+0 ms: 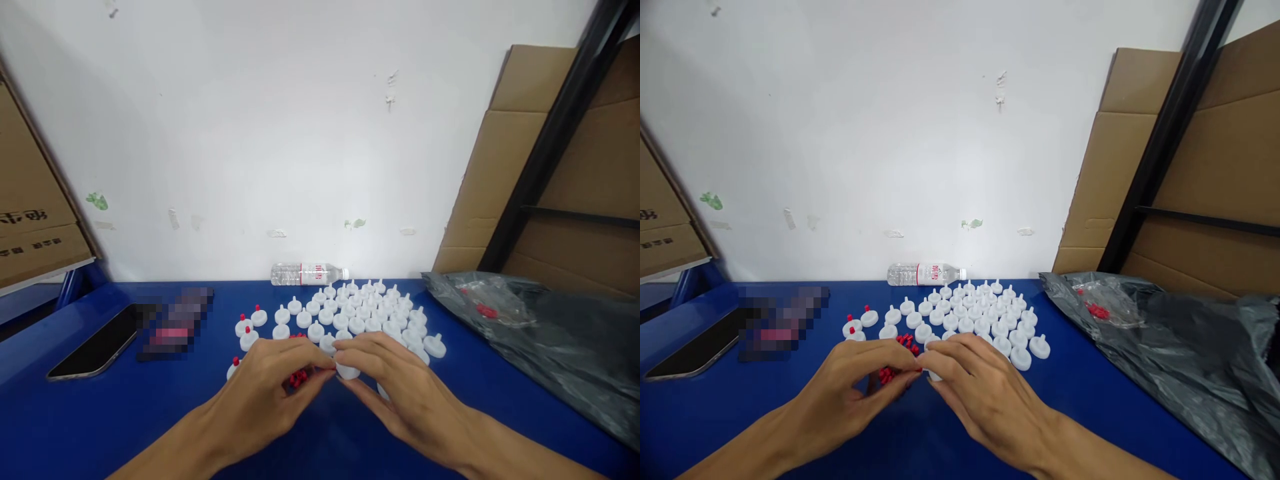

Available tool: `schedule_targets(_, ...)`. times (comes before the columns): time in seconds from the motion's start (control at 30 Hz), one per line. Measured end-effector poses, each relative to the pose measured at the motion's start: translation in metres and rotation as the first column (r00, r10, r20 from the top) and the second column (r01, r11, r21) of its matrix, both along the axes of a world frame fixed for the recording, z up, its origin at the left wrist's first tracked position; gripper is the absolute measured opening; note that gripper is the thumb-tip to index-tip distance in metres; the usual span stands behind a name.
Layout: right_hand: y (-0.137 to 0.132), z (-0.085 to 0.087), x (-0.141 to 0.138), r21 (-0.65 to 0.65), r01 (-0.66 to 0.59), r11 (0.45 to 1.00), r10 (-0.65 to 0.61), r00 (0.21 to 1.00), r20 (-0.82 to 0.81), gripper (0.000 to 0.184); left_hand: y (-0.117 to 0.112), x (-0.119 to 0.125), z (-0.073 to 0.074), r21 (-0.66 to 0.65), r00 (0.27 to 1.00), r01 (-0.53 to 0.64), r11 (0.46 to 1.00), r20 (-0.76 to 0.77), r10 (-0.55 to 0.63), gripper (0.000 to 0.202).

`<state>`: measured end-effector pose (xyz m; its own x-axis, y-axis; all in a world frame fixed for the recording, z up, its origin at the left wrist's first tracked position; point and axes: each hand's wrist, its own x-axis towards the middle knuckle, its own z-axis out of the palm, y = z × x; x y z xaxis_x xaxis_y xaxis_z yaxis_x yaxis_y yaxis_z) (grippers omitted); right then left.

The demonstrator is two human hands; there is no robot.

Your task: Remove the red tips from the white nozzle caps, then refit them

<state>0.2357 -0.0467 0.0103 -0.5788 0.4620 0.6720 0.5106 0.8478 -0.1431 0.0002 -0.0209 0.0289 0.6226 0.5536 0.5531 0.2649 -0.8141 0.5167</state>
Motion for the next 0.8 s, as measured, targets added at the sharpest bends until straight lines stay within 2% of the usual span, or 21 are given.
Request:
schedule_targets(0.17,0.005,-0.003,0.004,0.131,-0.023,0.991,0.03,0.998,-0.055,0.042,0.004,0.002,-0.004,-0.027,0.997,-0.065,0.998,0.031,0.065,0.013)
schedule_targets(0.23,0.004,-0.004,0.006,0.151,-0.029,0.988,0.04,0.997,-0.07,0.041,0.006,0.002,-0.007,0.027,0.996,-0.089,0.996,0.0,0.089,0.016)
schedule_targets(0.33,0.001,-0.006,0.006,0.198,-0.036,0.979,0.053,0.995,-0.083,0.032,0.004,0.001,-0.01,0.133,0.993,-0.067,0.989,-0.087,0.079,0.021)
schedule_targets(0.43,-0.005,-0.008,0.004,0.185,-0.036,0.982,0.058,0.991,-0.119,0.024,-0.001,0.001,-0.011,0.144,0.987,-0.024,0.989,-0.156,0.047,0.023)
schedule_targets(0.57,-0.012,-0.009,0.003,0.139,-0.019,0.99,0.037,0.991,-0.126,0.022,-0.007,0.001,-0.009,0.093,0.986,-0.011,0.996,-0.163,0.026,0.021)
schedule_targets(0.7,-0.011,-0.006,0.002,0.189,-0.04,0.981,0.055,0.995,-0.077,0.017,-0.007,0.0,-0.005,0.067,0.983,0.001,0.998,-0.185,0.011,0.022)
schedule_targets(0.8,-0.007,-0.004,0.001,0.199,-0.016,0.98,0.036,0.994,-0.102,0.019,-0.007,0.003,-0.001,0.08,0.994,0.006,0.997,-0.105,0.003,0.02)
